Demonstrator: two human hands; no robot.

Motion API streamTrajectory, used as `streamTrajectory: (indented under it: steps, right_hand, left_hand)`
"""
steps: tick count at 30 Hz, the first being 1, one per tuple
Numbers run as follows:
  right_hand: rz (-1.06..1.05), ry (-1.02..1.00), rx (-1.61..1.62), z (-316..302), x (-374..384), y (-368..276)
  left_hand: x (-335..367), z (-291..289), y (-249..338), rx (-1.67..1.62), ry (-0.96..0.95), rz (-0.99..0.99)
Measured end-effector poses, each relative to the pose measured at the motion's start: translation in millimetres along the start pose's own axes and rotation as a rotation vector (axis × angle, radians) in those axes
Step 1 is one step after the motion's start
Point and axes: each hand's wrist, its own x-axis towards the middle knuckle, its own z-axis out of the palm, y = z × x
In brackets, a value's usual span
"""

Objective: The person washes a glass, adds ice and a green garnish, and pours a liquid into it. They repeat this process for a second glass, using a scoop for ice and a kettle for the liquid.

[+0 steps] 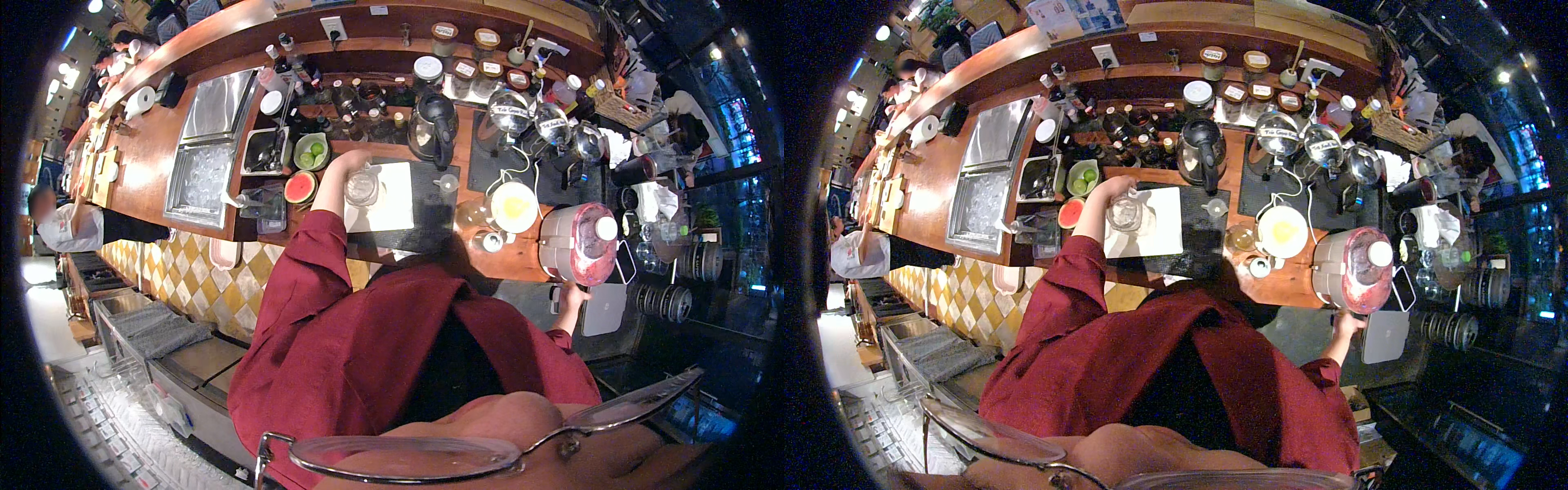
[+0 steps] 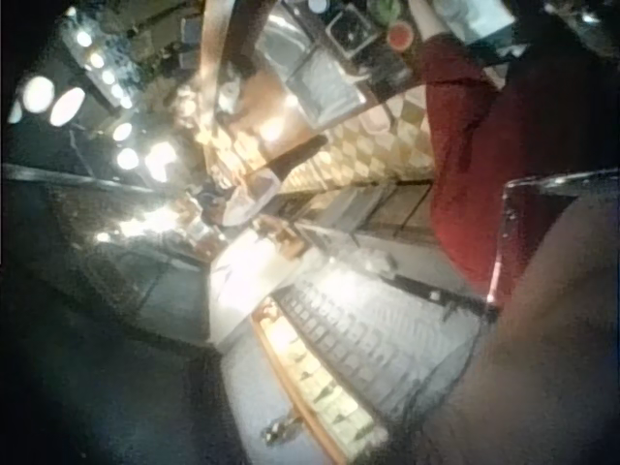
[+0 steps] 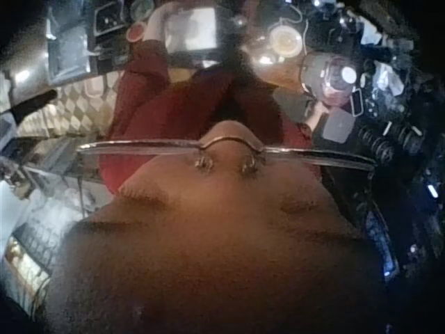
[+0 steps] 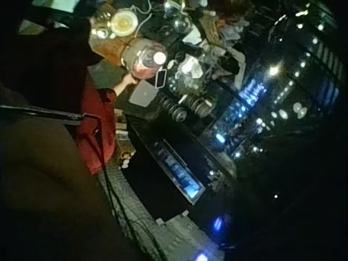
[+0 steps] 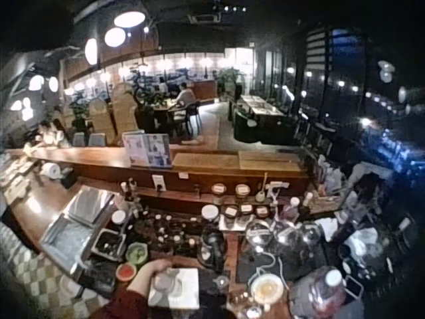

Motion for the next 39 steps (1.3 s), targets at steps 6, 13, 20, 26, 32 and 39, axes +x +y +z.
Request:
streamTrajectory:
  steps: [6, 13, 20, 26, 32, 39]
  right_hand:
    - [-0.762, 0.590, 0.037, 59.3, -204.1, -179.6]
    - [-0.966, -0.842, -0.068, 184.8, -364.5, -294.8]
    - [-1.196, -0.895, -1.089, 327.7, -395.1, -318.8]
    - [-1.229, -0.966, -1.243, 367.2, -375.3, -326.8]
    - [-1.131, -1.036, -1.310, 377.7, -383.3, -339.6]
    - [-1.091, -1.063, -1.276, 369.6, -389.8, -349.3]
  left_hand:
    - [-24.0, -2.8, 3.9, -0.325, 0.020, -0.190]
    - [-10.4, 15.2, -5.5, -0.067, 0.345, -0.038]
    - [-26.6, 25.6, 19.0, -0.249, 0.646, -0.141]
    - [-23.7, 30.9, 17.0, -0.304, 0.587, -0.135]
    - [-8.6, 40.2, -2.5, -0.291, 0.538, -0.057]
    - [-9.4, 50.9, 0.3, -0.143, 0.881, 0.154]
